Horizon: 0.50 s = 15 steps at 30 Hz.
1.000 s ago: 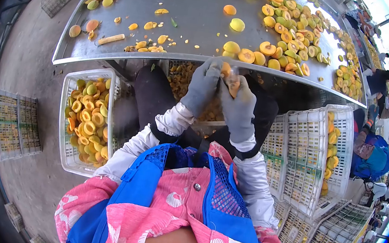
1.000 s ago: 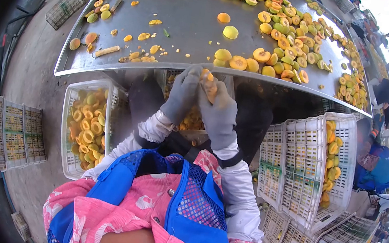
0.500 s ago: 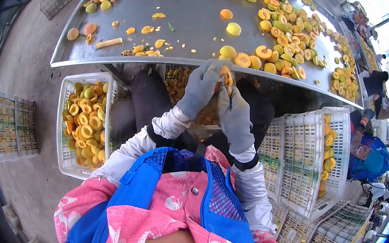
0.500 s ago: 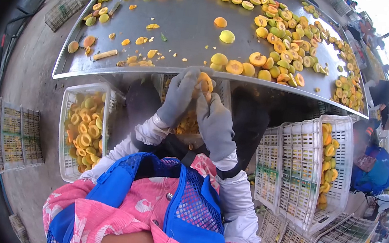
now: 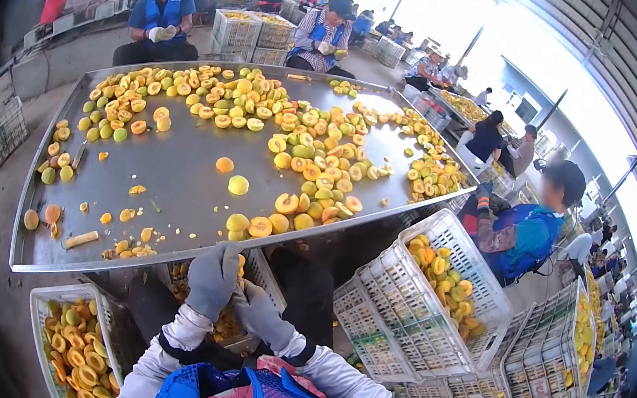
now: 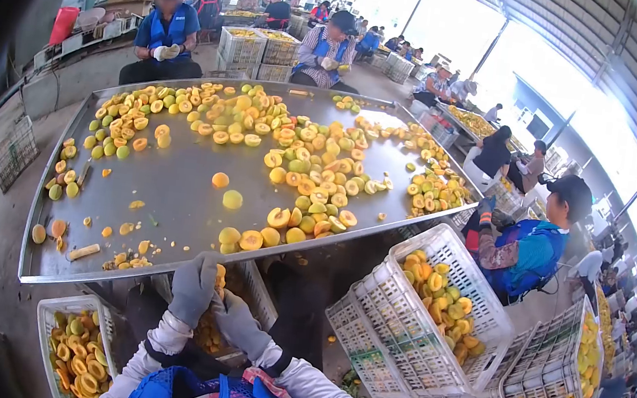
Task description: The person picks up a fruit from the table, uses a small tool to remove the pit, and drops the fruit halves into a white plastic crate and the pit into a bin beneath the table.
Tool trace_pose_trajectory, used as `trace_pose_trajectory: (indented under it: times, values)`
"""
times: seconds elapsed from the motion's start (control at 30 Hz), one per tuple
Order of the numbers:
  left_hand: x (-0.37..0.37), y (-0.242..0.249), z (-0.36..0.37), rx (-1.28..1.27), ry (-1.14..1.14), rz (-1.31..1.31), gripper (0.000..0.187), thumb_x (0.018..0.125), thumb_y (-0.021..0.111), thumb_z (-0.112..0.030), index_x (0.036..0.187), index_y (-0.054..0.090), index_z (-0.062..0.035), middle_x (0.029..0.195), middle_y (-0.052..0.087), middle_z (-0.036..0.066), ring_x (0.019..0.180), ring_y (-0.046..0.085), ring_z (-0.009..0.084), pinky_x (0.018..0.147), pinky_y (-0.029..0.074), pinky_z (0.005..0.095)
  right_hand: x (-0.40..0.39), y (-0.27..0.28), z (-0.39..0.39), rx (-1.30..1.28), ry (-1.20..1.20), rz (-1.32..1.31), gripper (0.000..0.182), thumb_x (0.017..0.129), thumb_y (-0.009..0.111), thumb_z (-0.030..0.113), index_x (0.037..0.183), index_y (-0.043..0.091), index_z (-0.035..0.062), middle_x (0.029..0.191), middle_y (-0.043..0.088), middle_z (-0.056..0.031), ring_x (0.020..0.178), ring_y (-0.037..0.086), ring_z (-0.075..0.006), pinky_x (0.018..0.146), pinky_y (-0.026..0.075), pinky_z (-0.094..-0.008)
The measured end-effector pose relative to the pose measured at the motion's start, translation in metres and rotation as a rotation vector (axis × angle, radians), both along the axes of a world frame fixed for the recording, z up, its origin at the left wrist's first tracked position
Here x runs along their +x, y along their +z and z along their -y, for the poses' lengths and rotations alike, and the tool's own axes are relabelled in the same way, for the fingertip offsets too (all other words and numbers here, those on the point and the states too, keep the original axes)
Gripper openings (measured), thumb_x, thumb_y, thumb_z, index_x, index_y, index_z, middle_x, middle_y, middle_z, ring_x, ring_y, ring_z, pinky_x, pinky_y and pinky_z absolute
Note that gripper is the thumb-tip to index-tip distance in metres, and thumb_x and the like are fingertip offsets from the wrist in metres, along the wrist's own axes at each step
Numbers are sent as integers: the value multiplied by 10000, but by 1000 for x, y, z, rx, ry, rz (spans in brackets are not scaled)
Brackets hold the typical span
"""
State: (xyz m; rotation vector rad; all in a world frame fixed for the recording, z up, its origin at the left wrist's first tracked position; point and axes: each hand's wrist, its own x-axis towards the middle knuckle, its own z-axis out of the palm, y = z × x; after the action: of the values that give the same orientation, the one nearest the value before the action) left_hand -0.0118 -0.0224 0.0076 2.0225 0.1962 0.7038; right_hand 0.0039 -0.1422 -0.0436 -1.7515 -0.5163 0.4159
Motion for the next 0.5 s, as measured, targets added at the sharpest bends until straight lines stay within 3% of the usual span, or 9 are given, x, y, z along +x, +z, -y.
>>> trace_pose_trajectory:
  times: [0.07, 0.1, 0.13, 0.17, 0.23, 0.3, 0.37, 0.43, 0.5]
  values:
    - [6, 2, -1, -9, -26, -33, 319, 992, 447, -259, 951, 657, -22, 704, 656, 125, 632, 640, 229, 613, 495, 333, -5, 0, 1, 71, -40, 71, 310, 1021, 463, 330, 1080, 613, 66, 775, 630, -14, 634, 574, -119, 577, 483, -290]
    - [8, 3, -3, -17, -58, -66, 326, 991, 457, -292, 941, 653, -36, 699, 660, 128, 634, 652, 281, 620, 502, 371, -8, 27, 4, 111, -33, -212, 289, 1021, 461, 330, 1030, 604, 80, 713, 594, -1, 556, 533, -99, 502, 453, -273]
    - [9, 10, -3, -187, -127, -10, 355, 1002, 459, -311, 1011, 661, -20, 742, 675, 96, 667, 648, 208, 663, 507, 341, -5, 46, 7, 149, -27, -496, 276, 1022, 459, 330, 980, 595, 94, 650, 557, 12, 478, 492, -80, 427, 424, -256]
    - [13, 11, -4, -193, -121, -23, 355, 1002, 459, -311, 1011, 661, -20, 742, 675, 96, 667, 648, 208, 663, 507, 341, -1, 51, 8, 143, -24, -510, 276, 1022, 459, 330, 980, 595, 94, 650, 557, 12, 478, 492, -80, 427, 424, -256]
    - [17, 9, -9, -763, -426, 30, 395, 1018, 439, -311, 1150, 623, 12, 902, 679, 81, 802, 626, 154, 748, 508, 310, -1, 57, 10, 234, -47, -509, 273, 1019, 461, 348, 911, 556, 116, 578, 483, 36, 393, 431, -74, 337, 358, -260]
    - [12, 14, 1, -464, -363, 285, 436, 1032, 408, -309, 1256, 555, 35, 1046, 647, 88, 911, 599, 136, 812, 498, 283, 0, 65, 13, 243, -41, -455, 243, 1013, 493, 337, 930, 558, 118, 595, 468, 48, 414, 426, -54, 363, 372, -229]
    - [7, 10, 5, -473, -318, 276, 441, 1037, 390, -302, 1299, 521, 29, 1069, 637, 96, 934, 589, 119, 820, 494, 259, 1, 76, 15, 227, -22, -531, 252, 1006, 503, 353, 958, 553, 111, 588, 455, 47, 417, 430, -59, 362, 379, -231]
    - [-1, 16, 10, -801, -416, 196, 456, 1037, 404, -341, 1277, 543, 21, 989, 653, 85, 854, 600, 107, 765, 503, 248, -2, 63, 12, 140, -52, -511, 253, 1001, 510, 355, 974, 552, 107, 587, 452, 42, 419, 429, -58, 365, 379, -228]
    - [2, 6, 13, -902, -380, 143, 452, 1033, 417, -358, 1238, 571, 15, 934, 659, 79, 802, 601, 105, 729, 505, 246, -9, 56, 10, 158, -49, -408, 251, 1000, 511, 343, 982, 556, 97, 589, 458, 40, 421, 429, -56, 371, 375, -227]
